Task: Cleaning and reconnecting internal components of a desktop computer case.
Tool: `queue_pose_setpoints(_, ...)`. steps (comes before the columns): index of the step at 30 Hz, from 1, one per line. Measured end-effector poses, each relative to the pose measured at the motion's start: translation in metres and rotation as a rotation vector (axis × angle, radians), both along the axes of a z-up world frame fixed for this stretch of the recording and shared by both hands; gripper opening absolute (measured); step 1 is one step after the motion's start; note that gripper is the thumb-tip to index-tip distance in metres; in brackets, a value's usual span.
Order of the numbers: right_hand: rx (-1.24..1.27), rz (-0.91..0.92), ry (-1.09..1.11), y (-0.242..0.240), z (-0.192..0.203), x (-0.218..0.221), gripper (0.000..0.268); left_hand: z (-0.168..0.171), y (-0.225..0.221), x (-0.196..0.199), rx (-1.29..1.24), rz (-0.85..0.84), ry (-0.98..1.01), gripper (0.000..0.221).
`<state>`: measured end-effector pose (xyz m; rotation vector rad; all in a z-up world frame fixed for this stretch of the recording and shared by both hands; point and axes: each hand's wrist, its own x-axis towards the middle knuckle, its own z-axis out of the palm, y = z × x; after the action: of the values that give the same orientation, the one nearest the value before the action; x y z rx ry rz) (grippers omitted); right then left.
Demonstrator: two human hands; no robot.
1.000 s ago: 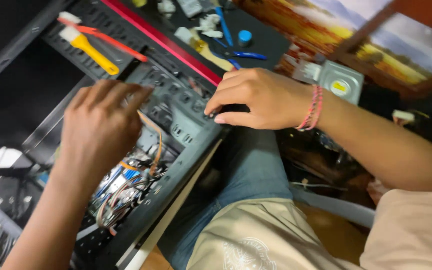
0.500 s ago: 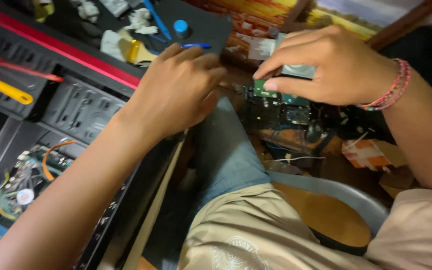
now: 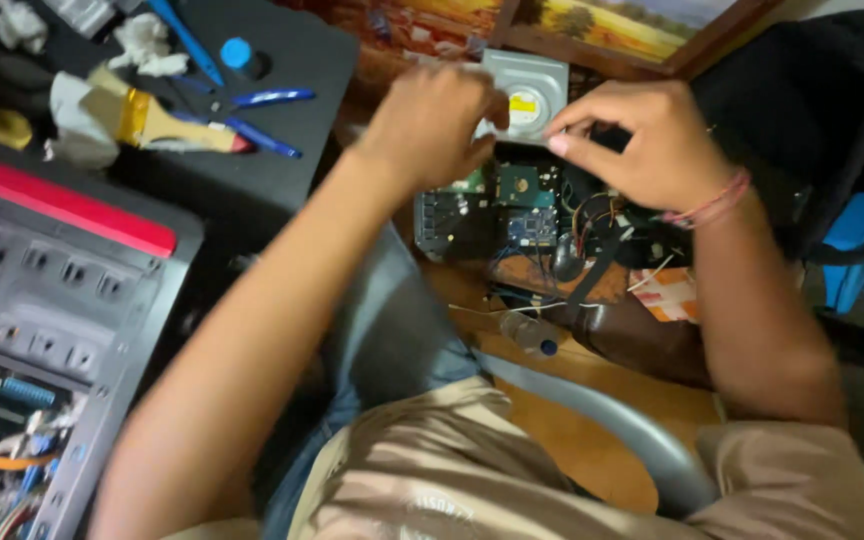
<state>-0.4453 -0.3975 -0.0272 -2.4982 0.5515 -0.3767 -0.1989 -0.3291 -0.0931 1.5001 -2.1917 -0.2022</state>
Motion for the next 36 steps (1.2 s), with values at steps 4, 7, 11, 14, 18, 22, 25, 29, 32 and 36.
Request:
queue_pose_setpoints(4, 0.053, -0.067, 0.024, -0.015, -0.064, -0.016, 0.012, -0.06, -0.003, -0.026, 0.143, 0.035, 0.229, 0.018)
queue_pose_setpoints(7, 0.063, -0.108, 0.1, -0.018, -0.117, -0.024, 0.019, -0.103, -0.001, -0.04, 0.261, 0.076, 0.425, 0.025)
queue_pose_setpoints(11, -0.028, -0.134, 0.259, -0.012, -0.164, -0.023, 0.048, -0.141, 0.004, -0.056, 0.225, 0.151, 0.736, 0.052)
queue_pose_setpoints(14, -0.014, -0.18, 0.369, -0.006, -0.184, -0.018, 0.068, -0.168, 0.009, -0.06, 0.3, 0.186, 0.852, 0.055)
queue_pose_setpoints(18, -0.007, -0.235, 0.442, -0.006, -0.201, -0.016, 0.086, -0.19, 0.017, -0.062, 0.377, 0.206, 0.929, 0.052)
queue_pose_setpoints(22, -0.042, -0.234, 0.419, -0.01, -0.205, -0.02, 0.09, -0.209, 0.02, -0.063, 0.379, 0.232, 1.0, 0.047)
queue_pose_setpoints(25, -0.04, -0.244, 0.432, -0.012, -0.208, -0.024, 0.09, -0.22, 0.022, -0.064, 0.367, 0.256, 1.027, 0.043)
queue_pose_setpoints(29, -0.019, -0.244, 0.422, -0.014, -0.213, -0.028, 0.086, -0.214, 0.025, -0.063, 0.392, 0.268, 0.997, 0.041)
queue_pose_setpoints(32, -0.019, -0.228, 0.416, -0.015, -0.215, -0.031, 0.083, -0.215, 0.028, -0.066, 0.388, 0.265, 1.003, 0.04)
queue_pose_setpoints(36, 0.0, -0.2, 0.411, -0.015, -0.208, -0.03, 0.078, -0.215, 0.028, -0.068, 0.401, 0.265, 1.031, 0.038)
